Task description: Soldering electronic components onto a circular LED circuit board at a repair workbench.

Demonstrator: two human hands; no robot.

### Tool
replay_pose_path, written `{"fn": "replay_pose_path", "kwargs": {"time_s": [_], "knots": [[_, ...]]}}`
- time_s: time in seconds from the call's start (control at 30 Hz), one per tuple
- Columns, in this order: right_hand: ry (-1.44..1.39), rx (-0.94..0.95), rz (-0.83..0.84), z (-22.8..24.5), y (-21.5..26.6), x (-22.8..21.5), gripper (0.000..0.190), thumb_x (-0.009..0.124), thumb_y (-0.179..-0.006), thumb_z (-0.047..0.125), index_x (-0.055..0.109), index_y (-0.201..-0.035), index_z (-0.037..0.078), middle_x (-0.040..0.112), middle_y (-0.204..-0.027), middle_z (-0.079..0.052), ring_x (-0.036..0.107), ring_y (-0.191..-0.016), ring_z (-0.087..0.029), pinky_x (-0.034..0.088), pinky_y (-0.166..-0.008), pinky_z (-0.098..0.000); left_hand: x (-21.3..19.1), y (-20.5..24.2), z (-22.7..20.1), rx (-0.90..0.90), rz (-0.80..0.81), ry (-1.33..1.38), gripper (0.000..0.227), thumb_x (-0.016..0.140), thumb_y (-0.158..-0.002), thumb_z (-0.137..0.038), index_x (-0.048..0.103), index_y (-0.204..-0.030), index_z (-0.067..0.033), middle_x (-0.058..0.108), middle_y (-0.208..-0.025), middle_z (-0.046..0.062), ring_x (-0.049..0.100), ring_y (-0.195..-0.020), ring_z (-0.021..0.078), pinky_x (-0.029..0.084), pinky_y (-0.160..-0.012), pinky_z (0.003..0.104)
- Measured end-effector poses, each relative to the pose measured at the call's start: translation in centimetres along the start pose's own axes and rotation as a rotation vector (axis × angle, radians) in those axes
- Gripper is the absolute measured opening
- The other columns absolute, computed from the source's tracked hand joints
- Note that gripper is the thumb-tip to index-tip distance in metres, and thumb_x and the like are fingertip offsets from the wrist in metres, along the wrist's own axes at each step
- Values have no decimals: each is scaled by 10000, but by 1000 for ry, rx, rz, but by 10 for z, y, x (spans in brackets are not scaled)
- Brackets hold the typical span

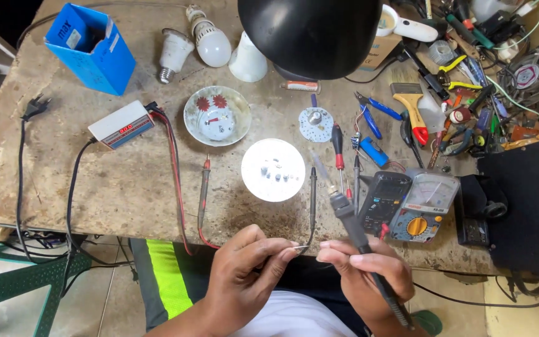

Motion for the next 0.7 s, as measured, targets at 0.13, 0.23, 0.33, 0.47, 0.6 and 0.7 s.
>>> {"fn": "replay_pose_path", "kwargs": {"time_s": [0.13, 0.23, 0.33, 0.47, 0.6, 0.7], "knots": [[33, 58, -139, -32, -12, -15, 317, 737, -914, 57, 454, -1025, 146, 690, -783, -153, 768, -700, -227, 679, -668, -317, -32, -1, 17, -34, -250, -63, 139, 714, -936, -134, 765, -1060, -96, 560, -724, -16, 482, -610, 80, 382, -527, 207], [-15, 108, -91, -44, -32, -11, 232, 643, -1017, 67, 442, -1127, 104, 699, -877, -179, 784, -787, -266, 713, -690, -339, -55, -8, 33, -50, -385, -63, 171, 715, -951, -174, 746, -1111, -120, 563, -735, -48, 430, -620, 48, 340, -513, 181], [-94, 198, -82, -55, -49, -7, 220, 526, -1093, 171, 406, -1248, 70, 686, -907, -208, 770, -788, -301, 715, -710, -385, -71, -27, 32, -46, -467, -101, 169, 713, -967, -124, 736, -1124, -67, 520, -703, -34, 377, -608, 54, 303, -548, 198], [-60, 347, -34, -57, -72, -14, 303, 462, -1101, 71, 378, -1355, -73, 682, -1085, -302, 755, -921, -367, 683, -784, -391, -74, -55, 42, -96, -376, -128, 184, 748, -946, -97, 756, -1126, -58, 541, -721, -29, 351, -556, 22, 256, -505, 200], [-49, 396, -87, -88, -70, -34, 332, 492, -1113, 130, 452, -1371, -75, 666, -1009, -326, 744, -868, -387, 651, -727, -378, -64, -73, 53, -108, -311, -101, 99, 766, -915, -87, 768, -1009, -58, 600, -731, 17, 464, -602, 60, 377, -524, 192], [-275, 518, -125, -113, -70, -37, 424, 515, -1103, 316, 482, -1326, -43, 657, -1008, -312, 752, -902, -416, 668, -699, -394, -61, -82, 55, -140, -247, -164, 77, 765, -911, -142, 778, -959, -83, 629, -814, 23, 509, -607, 62, 420, -533, 206]]}}
Point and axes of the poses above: each hand's wrist, its own y-axis away from the middle knuckle, its own x-axis out of the palm, z = x × y, the point moved 6 cm from there along -y, towards the middle knuckle
